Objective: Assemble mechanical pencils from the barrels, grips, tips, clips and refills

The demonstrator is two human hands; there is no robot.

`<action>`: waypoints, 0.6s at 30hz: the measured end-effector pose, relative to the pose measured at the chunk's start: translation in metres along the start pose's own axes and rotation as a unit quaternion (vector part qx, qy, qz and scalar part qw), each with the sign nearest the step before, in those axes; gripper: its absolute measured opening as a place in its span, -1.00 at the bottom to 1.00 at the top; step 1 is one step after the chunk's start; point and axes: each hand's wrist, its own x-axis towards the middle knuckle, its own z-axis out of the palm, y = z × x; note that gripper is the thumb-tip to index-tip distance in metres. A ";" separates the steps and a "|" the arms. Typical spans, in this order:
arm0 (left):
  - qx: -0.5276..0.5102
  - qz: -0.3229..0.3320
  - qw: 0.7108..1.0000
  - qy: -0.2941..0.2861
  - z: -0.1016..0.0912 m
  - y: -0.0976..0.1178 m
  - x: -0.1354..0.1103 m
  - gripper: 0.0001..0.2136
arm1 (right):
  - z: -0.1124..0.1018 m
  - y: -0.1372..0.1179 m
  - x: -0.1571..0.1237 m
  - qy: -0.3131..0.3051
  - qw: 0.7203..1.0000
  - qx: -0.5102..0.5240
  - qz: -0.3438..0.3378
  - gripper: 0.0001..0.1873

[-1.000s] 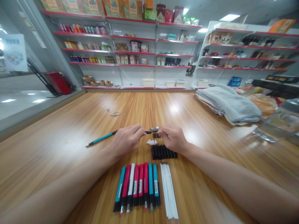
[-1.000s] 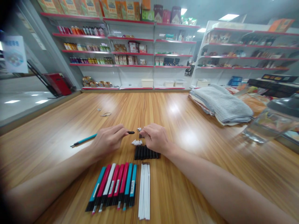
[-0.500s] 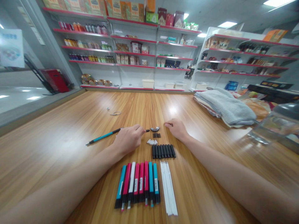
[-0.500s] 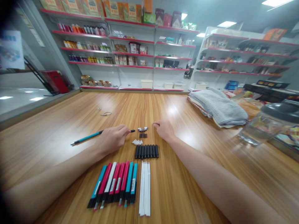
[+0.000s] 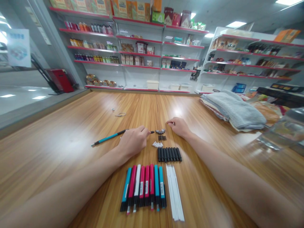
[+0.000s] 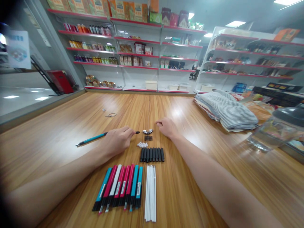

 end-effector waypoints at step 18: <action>0.007 0.007 1.000 -0.011 0.001 -0.003 -0.001 -0.70 | 0.000 -0.003 -0.001 0.015 0.999 0.026 -0.015 -0.81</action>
